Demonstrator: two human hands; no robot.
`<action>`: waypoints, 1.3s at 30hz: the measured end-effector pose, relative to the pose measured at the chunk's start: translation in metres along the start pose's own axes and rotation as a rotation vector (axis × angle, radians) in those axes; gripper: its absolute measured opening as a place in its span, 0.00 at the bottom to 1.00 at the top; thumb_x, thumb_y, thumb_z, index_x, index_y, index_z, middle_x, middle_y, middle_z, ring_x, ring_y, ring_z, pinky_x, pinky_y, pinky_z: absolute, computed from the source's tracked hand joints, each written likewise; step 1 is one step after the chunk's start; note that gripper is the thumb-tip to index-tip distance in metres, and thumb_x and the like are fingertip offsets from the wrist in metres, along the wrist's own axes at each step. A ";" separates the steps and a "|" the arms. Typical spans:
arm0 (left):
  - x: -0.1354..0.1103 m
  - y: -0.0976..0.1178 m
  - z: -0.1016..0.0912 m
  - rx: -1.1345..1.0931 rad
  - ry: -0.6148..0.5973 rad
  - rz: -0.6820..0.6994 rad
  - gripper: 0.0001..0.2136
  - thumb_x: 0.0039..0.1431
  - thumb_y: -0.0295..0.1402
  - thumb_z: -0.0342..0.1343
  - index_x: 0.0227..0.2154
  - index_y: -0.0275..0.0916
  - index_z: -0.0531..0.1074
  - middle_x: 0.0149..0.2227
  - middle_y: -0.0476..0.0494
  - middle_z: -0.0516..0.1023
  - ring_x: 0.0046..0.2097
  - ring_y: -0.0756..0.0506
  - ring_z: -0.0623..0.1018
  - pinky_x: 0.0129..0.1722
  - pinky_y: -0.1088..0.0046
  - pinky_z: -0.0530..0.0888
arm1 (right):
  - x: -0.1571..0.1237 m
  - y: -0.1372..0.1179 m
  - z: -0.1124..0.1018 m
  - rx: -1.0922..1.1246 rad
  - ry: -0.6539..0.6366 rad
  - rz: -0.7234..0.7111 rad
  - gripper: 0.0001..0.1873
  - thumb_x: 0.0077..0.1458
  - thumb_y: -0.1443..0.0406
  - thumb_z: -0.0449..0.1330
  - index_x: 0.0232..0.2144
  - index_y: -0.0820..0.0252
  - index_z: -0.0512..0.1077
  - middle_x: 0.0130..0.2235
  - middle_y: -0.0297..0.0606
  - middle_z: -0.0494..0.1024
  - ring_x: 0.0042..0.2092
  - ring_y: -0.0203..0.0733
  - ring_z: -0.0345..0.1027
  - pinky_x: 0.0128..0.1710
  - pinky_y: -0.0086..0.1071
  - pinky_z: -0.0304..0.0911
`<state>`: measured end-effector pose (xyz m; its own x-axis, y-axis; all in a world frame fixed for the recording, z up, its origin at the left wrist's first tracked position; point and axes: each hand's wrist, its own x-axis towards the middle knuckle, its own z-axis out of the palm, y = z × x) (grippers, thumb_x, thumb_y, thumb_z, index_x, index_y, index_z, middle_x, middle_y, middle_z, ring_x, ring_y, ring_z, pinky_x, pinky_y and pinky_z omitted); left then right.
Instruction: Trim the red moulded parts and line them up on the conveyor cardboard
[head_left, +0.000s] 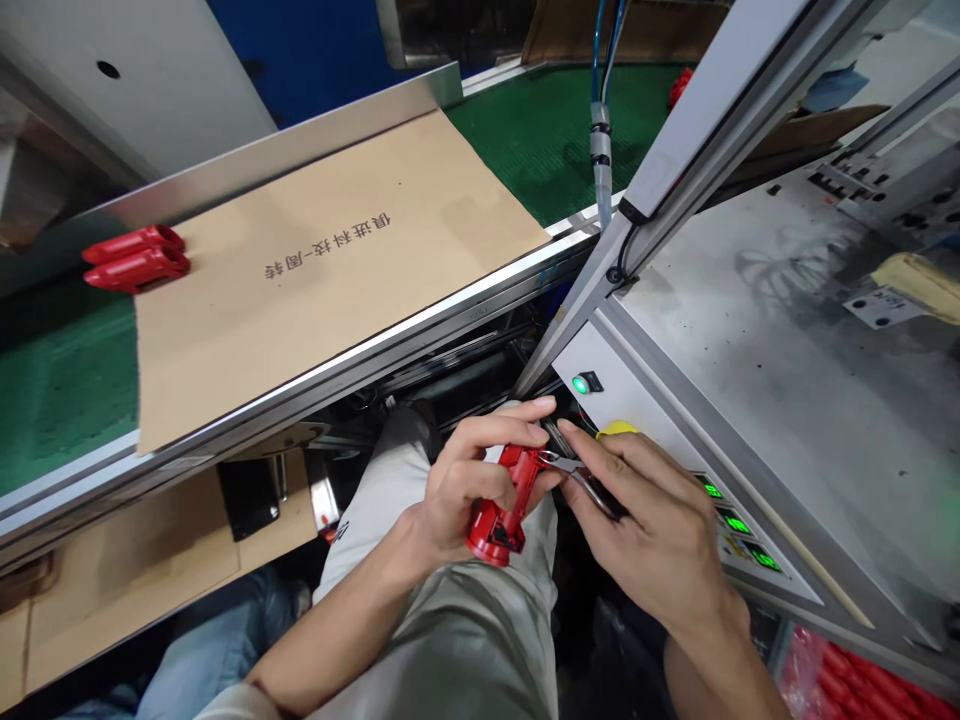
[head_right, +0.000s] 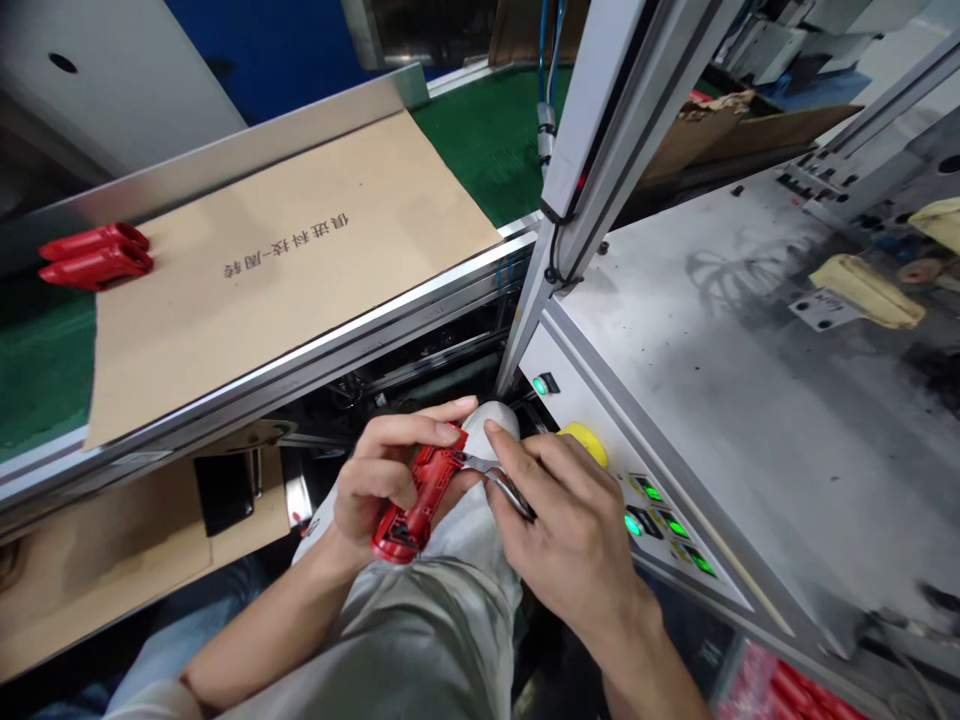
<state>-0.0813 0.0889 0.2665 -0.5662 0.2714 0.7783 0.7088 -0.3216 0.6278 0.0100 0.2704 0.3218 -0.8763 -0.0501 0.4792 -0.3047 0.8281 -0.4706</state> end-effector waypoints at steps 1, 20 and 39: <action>0.000 0.000 0.000 -0.001 -0.003 0.004 0.23 0.51 0.09 0.71 0.35 0.38 0.65 0.55 0.41 0.78 0.64 0.30 0.82 0.55 0.52 0.89 | 0.000 0.001 0.000 0.008 -0.006 0.007 0.28 0.64 0.76 0.67 0.64 0.61 0.75 0.42 0.39 0.79 0.42 0.41 0.74 0.45 0.37 0.70; 0.000 -0.004 0.000 0.028 -0.025 0.023 0.23 0.50 0.10 0.72 0.35 0.39 0.65 0.56 0.44 0.78 0.64 0.32 0.82 0.54 0.52 0.89 | -0.006 0.002 0.001 -0.088 0.030 -0.018 0.28 0.64 0.77 0.66 0.65 0.59 0.75 0.40 0.38 0.81 0.39 0.40 0.74 0.45 0.36 0.70; 0.008 -0.002 0.000 0.015 0.021 0.013 0.24 0.52 0.13 0.73 0.34 0.40 0.63 0.54 0.48 0.79 0.61 0.35 0.84 0.53 0.58 0.90 | -0.008 0.008 -0.002 0.133 0.077 0.205 0.25 0.66 0.71 0.67 0.63 0.50 0.78 0.44 0.37 0.80 0.44 0.39 0.77 0.44 0.34 0.73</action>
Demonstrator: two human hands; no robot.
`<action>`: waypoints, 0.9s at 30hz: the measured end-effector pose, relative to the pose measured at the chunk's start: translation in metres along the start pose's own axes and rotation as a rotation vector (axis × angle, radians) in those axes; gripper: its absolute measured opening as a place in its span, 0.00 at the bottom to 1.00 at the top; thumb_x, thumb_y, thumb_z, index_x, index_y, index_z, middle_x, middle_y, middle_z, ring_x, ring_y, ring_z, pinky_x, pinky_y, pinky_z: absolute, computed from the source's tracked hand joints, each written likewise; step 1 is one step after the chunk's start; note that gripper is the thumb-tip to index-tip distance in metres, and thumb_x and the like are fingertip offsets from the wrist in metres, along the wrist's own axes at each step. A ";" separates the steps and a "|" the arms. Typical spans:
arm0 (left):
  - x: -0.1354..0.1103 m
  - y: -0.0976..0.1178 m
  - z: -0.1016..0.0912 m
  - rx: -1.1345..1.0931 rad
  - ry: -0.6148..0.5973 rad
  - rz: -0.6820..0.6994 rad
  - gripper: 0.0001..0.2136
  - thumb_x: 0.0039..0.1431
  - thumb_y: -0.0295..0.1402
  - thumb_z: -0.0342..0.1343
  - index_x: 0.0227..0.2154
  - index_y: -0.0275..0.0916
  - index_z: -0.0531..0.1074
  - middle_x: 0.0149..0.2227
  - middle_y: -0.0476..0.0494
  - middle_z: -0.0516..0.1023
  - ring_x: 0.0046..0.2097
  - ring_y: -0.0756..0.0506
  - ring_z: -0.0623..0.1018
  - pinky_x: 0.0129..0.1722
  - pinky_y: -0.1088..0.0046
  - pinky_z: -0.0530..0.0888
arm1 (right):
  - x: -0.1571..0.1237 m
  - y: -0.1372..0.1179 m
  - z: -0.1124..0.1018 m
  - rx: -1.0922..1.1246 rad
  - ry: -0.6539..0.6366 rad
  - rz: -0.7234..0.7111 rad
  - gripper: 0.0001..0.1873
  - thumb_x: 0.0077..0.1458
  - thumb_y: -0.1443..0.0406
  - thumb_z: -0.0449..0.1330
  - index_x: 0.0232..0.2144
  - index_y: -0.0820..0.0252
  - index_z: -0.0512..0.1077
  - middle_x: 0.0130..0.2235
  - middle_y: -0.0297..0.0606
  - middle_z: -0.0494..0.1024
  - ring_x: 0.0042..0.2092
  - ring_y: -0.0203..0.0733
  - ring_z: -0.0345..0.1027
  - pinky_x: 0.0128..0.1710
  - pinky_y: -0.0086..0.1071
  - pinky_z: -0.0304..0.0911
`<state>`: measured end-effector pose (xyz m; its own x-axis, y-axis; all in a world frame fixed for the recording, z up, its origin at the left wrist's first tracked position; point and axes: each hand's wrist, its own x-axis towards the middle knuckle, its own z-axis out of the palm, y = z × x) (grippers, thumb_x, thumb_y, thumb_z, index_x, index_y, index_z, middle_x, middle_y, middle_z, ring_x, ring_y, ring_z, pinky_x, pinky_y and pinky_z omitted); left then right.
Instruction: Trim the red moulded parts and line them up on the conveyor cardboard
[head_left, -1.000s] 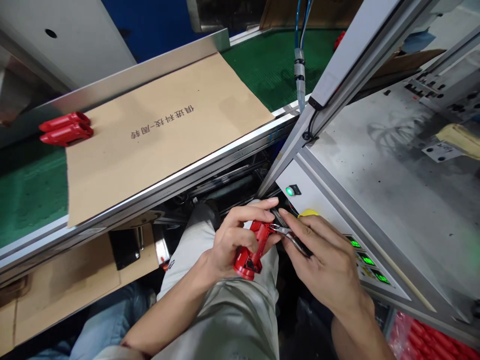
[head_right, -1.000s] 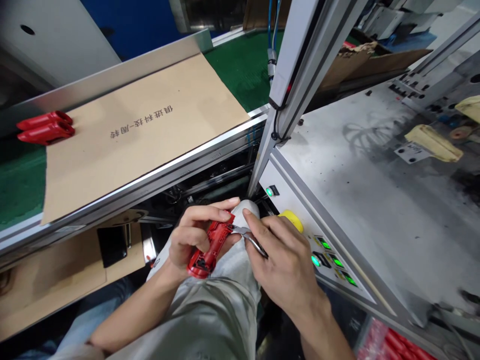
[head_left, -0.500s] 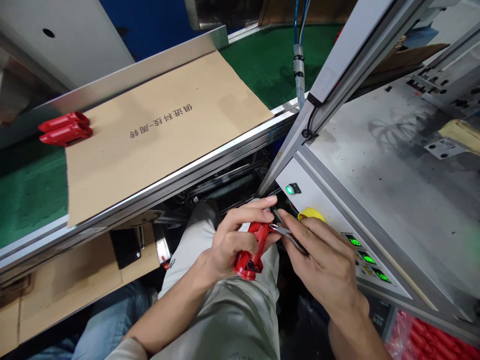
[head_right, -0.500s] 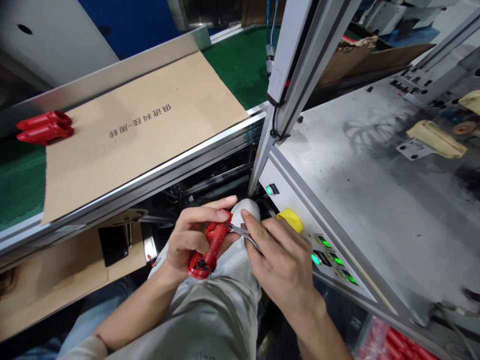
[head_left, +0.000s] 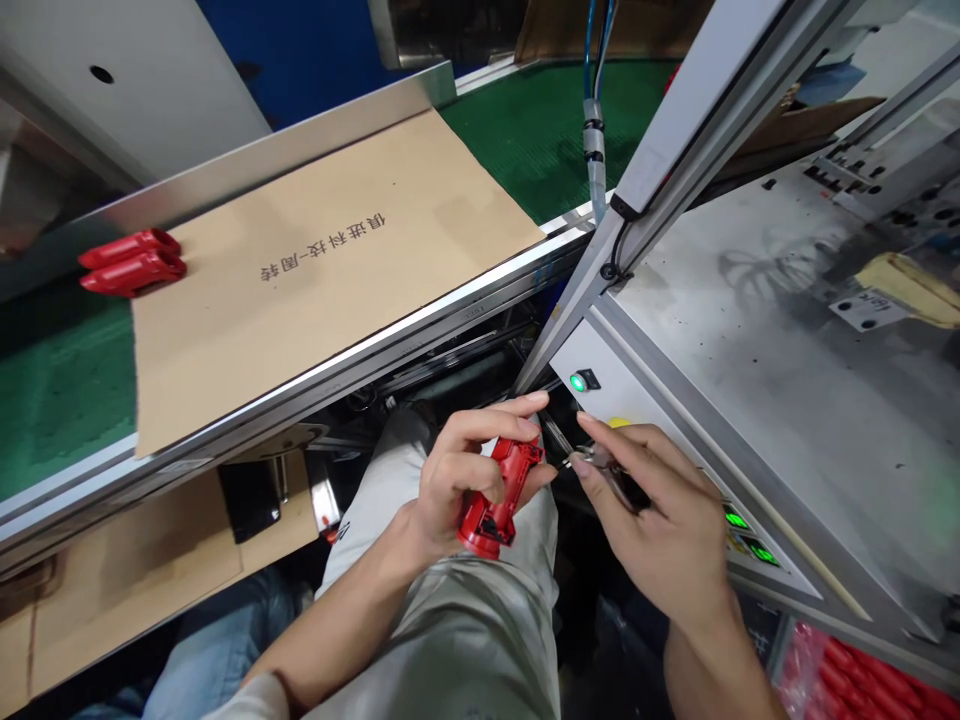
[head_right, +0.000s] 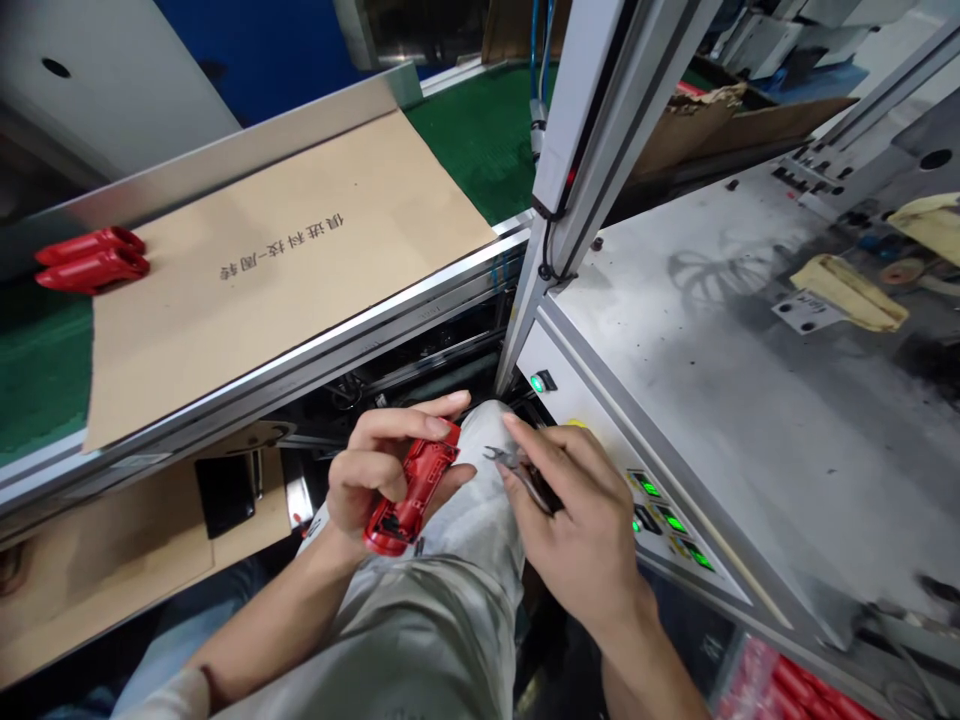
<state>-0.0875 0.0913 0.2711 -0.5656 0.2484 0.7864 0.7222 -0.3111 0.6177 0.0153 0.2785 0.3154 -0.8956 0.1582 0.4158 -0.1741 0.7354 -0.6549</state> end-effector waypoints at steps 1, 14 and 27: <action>0.000 0.000 0.000 -0.007 -0.001 0.003 0.24 0.52 0.13 0.73 0.34 0.39 0.63 0.54 0.47 0.79 0.61 0.34 0.84 0.54 0.57 0.90 | 0.000 -0.002 -0.001 -0.056 -0.004 -0.064 0.28 0.65 0.73 0.67 0.64 0.52 0.77 0.44 0.38 0.79 0.44 0.41 0.76 0.46 0.37 0.72; -0.007 0.003 -0.006 0.028 -0.037 0.004 0.22 0.52 0.12 0.72 0.35 0.39 0.65 0.56 0.44 0.78 0.64 0.32 0.82 0.54 0.53 0.90 | 0.005 -0.010 0.006 -0.184 -0.047 -0.223 0.31 0.62 0.77 0.67 0.65 0.57 0.75 0.40 0.38 0.79 0.41 0.43 0.72 0.45 0.40 0.70; -0.012 -0.001 -0.009 0.009 -0.014 -0.036 0.22 0.53 0.13 0.72 0.34 0.39 0.65 0.55 0.43 0.80 0.62 0.33 0.83 0.54 0.55 0.90 | 0.008 -0.003 0.008 -0.138 -0.108 -0.207 0.27 0.66 0.76 0.64 0.65 0.57 0.75 0.38 0.36 0.78 0.39 0.40 0.72 0.41 0.36 0.69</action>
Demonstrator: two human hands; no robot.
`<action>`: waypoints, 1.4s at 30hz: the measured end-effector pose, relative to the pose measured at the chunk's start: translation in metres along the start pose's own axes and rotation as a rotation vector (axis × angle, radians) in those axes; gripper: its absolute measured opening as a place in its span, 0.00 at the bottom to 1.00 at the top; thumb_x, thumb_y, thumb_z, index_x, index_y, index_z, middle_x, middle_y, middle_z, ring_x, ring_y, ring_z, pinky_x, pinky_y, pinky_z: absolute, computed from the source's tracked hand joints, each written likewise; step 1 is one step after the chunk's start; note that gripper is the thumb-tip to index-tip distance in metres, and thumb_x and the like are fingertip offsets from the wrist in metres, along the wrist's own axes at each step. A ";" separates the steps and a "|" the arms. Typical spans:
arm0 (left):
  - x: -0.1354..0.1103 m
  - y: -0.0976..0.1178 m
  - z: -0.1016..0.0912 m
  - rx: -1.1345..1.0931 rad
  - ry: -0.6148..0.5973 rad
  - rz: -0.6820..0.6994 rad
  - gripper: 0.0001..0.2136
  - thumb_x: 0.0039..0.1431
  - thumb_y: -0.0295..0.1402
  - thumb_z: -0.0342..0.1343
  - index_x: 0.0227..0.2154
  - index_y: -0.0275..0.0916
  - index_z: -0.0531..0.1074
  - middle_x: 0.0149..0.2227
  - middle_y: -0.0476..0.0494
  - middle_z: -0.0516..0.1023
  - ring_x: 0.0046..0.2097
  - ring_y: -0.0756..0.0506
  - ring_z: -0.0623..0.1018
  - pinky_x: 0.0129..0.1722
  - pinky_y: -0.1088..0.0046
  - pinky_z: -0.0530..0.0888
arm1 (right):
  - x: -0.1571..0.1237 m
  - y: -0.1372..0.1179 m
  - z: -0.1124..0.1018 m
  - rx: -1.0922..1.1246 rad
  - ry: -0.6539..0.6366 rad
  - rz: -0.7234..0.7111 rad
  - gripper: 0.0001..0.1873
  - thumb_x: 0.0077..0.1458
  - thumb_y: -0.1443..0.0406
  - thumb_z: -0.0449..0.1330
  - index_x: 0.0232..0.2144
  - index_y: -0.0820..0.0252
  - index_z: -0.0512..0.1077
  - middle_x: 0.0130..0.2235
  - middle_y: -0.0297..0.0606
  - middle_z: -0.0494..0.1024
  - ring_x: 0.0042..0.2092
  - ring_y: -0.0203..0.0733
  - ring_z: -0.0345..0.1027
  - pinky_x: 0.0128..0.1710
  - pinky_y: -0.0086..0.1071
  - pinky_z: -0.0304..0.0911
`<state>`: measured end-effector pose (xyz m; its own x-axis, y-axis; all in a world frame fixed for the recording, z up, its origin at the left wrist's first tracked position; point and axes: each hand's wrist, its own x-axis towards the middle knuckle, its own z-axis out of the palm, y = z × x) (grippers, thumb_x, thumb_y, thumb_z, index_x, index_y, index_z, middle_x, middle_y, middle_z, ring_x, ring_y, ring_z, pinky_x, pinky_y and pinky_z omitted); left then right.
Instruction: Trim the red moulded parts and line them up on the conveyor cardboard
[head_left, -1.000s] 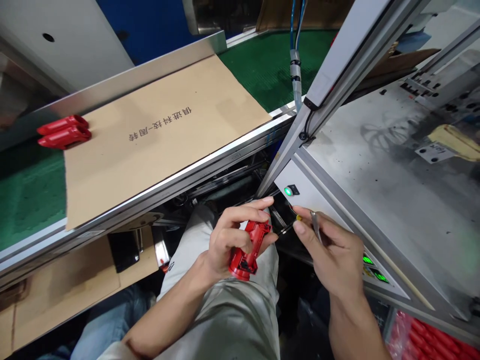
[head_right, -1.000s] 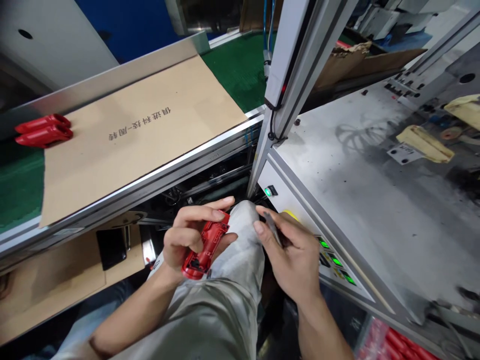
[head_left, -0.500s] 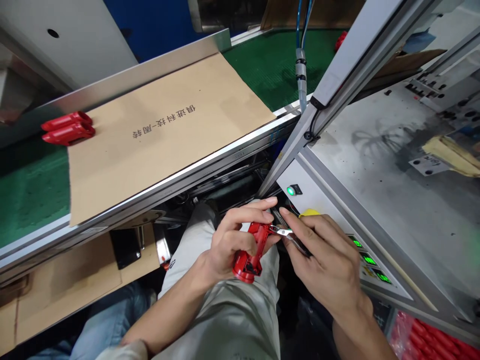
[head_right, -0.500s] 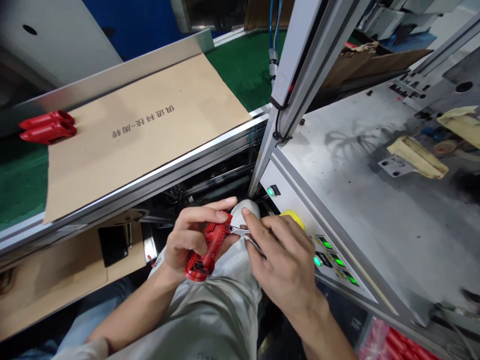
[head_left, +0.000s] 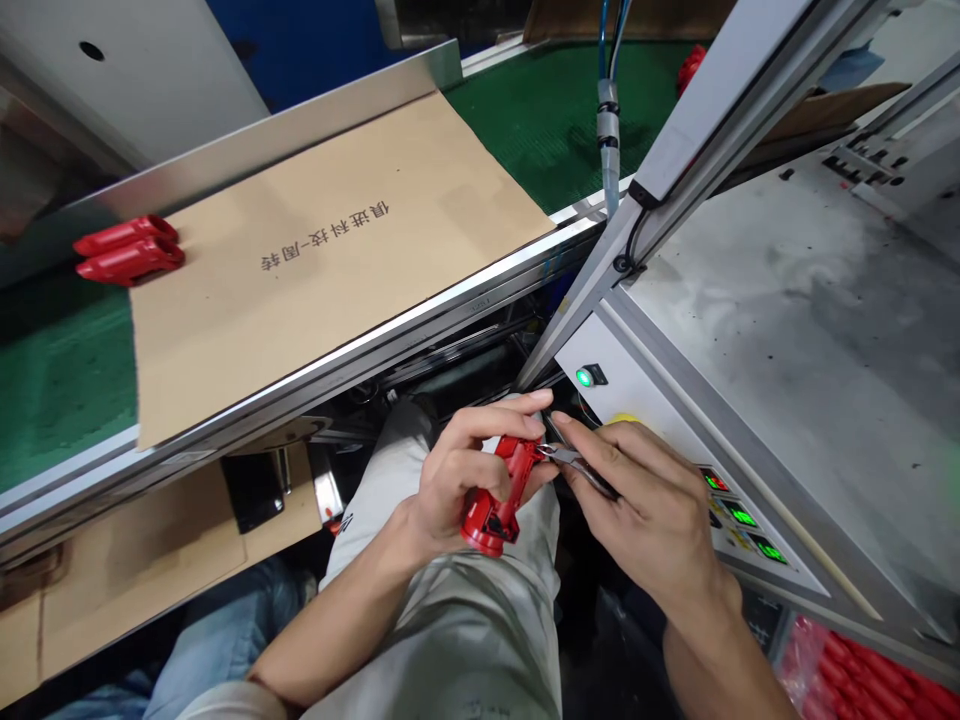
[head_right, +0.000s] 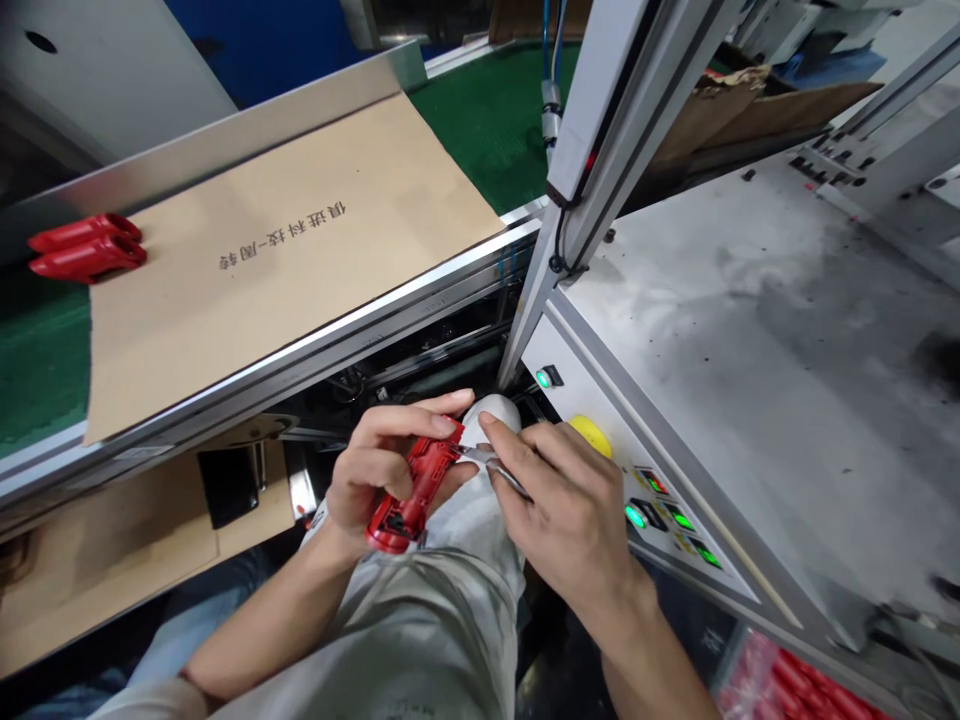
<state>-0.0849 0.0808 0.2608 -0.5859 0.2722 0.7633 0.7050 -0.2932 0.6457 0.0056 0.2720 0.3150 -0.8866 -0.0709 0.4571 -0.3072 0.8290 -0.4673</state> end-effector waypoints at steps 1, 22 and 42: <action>0.000 0.000 0.000 -0.003 0.001 -0.005 0.22 0.52 0.13 0.72 0.34 0.39 0.65 0.55 0.44 0.80 0.62 0.33 0.83 0.54 0.54 0.90 | 0.000 0.000 0.000 -0.016 0.004 -0.012 0.28 0.66 0.77 0.64 0.65 0.57 0.75 0.38 0.36 0.79 0.38 0.40 0.72 0.41 0.36 0.69; 0.006 0.005 0.006 -0.255 -0.060 -0.148 0.23 0.55 0.10 0.68 0.36 0.41 0.63 0.53 0.44 0.77 0.64 0.33 0.82 0.59 0.54 0.87 | 0.006 0.008 -0.011 -0.012 -0.013 -0.076 0.29 0.61 0.78 0.66 0.63 0.57 0.76 0.43 0.40 0.80 0.44 0.46 0.73 0.45 0.42 0.71; 0.001 0.005 0.005 -0.284 -0.038 -0.200 0.23 0.54 0.08 0.67 0.36 0.42 0.64 0.54 0.44 0.76 0.65 0.31 0.80 0.61 0.49 0.86 | -0.003 0.013 0.004 0.260 0.090 0.273 0.16 0.66 0.68 0.70 0.54 0.50 0.83 0.38 0.31 0.81 0.33 0.34 0.71 0.33 0.31 0.66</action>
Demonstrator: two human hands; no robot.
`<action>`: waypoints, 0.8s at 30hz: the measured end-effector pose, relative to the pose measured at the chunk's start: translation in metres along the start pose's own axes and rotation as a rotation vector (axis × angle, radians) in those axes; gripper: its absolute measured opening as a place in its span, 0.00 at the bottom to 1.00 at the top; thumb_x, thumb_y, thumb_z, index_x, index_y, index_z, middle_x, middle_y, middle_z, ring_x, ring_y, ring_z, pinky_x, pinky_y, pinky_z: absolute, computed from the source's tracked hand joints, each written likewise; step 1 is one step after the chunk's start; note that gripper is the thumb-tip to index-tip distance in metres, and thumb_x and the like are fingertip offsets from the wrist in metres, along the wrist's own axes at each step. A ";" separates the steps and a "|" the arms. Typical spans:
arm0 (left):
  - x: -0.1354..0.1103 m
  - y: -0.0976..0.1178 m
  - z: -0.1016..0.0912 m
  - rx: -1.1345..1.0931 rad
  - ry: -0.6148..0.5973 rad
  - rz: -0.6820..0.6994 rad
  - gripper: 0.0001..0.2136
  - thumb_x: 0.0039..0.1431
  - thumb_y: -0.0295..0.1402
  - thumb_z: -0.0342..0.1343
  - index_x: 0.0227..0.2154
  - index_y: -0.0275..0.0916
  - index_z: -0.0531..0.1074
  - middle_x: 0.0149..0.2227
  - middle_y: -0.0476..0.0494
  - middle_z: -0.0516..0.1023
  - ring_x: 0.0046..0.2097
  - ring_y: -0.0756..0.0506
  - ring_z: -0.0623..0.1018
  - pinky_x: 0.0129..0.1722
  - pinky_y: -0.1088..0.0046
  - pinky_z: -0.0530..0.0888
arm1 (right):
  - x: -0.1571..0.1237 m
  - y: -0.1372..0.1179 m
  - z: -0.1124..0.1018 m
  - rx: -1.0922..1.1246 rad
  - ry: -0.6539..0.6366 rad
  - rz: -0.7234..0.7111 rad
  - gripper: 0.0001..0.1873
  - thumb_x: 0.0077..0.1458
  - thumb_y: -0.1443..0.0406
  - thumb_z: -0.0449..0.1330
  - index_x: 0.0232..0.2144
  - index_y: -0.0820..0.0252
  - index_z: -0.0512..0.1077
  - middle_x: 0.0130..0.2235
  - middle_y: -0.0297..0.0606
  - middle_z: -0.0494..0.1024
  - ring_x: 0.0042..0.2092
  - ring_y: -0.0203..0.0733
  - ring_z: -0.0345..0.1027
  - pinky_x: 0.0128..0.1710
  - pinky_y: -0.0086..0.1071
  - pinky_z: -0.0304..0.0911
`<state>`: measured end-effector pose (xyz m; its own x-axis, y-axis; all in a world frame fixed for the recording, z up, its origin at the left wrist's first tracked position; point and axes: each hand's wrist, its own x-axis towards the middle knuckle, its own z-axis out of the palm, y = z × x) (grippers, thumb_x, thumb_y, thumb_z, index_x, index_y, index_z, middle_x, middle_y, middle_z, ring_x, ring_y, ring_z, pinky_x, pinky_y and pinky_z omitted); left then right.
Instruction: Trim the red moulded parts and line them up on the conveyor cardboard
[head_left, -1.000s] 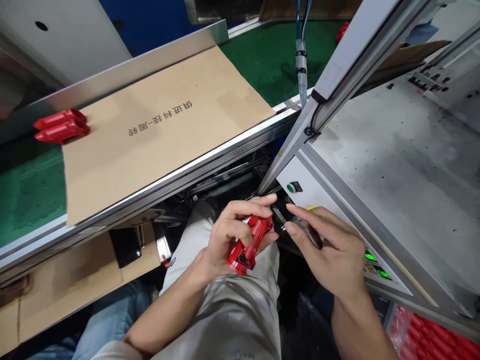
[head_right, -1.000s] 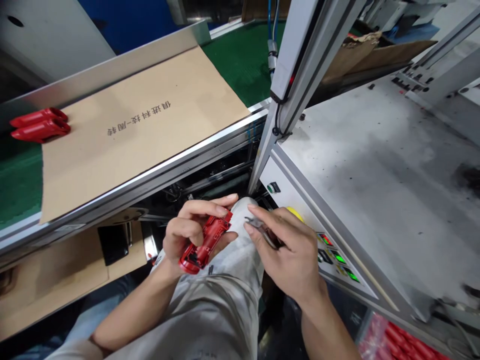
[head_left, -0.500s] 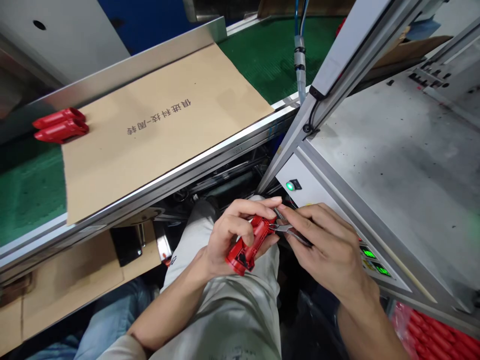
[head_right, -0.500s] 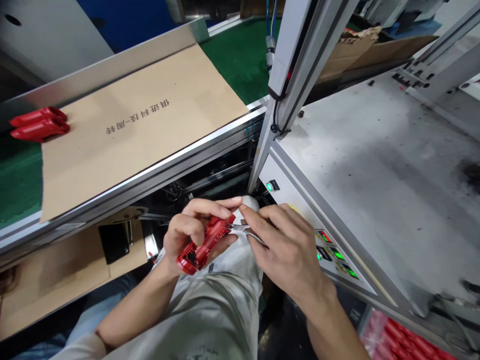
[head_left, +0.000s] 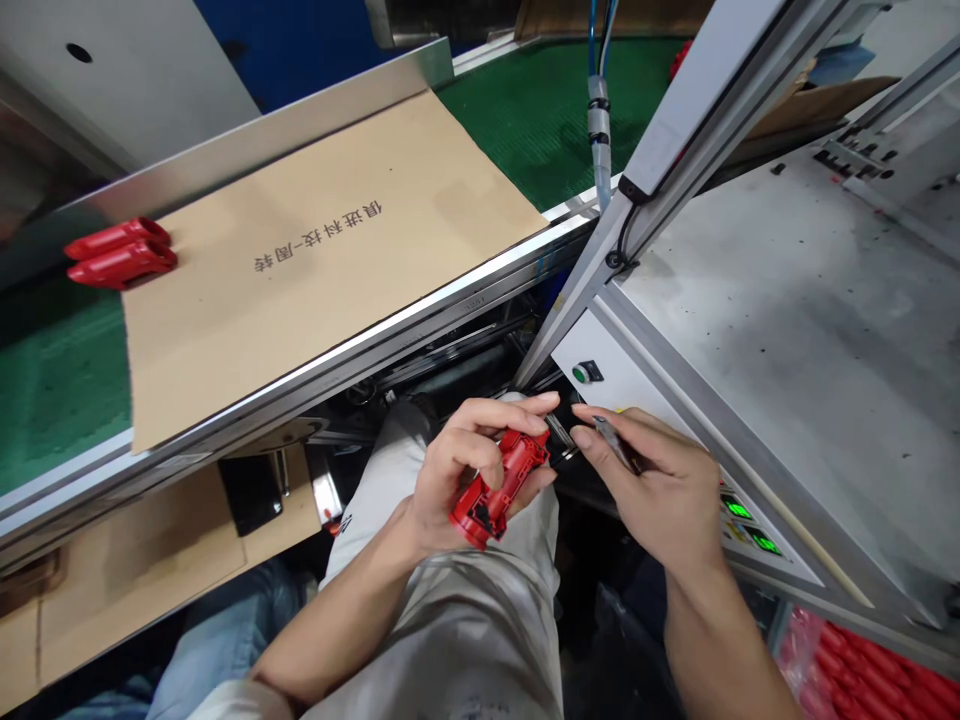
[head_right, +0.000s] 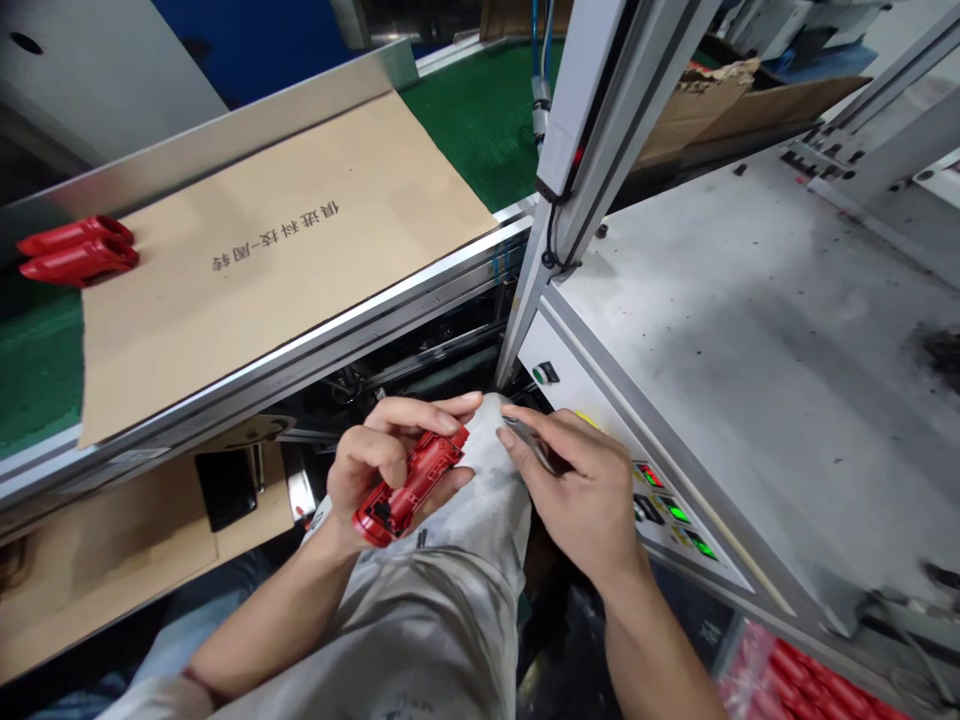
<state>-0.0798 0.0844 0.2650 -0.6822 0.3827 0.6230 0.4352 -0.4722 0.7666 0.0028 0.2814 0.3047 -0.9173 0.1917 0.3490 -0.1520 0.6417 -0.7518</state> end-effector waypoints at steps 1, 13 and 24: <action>0.000 0.001 0.000 -0.010 0.005 -0.004 0.23 0.54 0.08 0.67 0.36 0.41 0.64 0.54 0.44 0.77 0.66 0.31 0.80 0.61 0.50 0.86 | 0.000 -0.001 -0.001 -0.004 -0.015 0.007 0.17 0.66 0.68 0.69 0.55 0.50 0.82 0.39 0.32 0.81 0.35 0.34 0.72 0.34 0.31 0.67; 0.002 0.005 -0.001 -0.068 0.009 -0.006 0.24 0.53 0.06 0.64 0.37 0.40 0.63 0.54 0.41 0.76 0.65 0.29 0.80 0.61 0.51 0.85 | 0.009 -0.015 -0.009 -0.264 -0.102 -0.360 0.28 0.61 0.79 0.66 0.61 0.58 0.77 0.42 0.41 0.80 0.43 0.47 0.72 0.43 0.43 0.71; 0.001 0.002 -0.009 0.014 -0.057 0.026 0.22 0.53 0.09 0.66 0.39 0.40 0.66 0.55 0.40 0.78 0.65 0.28 0.80 0.61 0.47 0.85 | 0.011 -0.016 -0.012 -0.332 -0.143 -0.354 0.29 0.63 0.79 0.65 0.63 0.59 0.77 0.45 0.43 0.83 0.44 0.46 0.74 0.45 0.42 0.71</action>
<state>-0.0847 0.0772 0.2654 -0.6362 0.4154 0.6502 0.4607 -0.4714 0.7520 -0.0002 0.2824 0.3270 -0.8755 -0.1687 0.4528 -0.3585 0.8550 -0.3747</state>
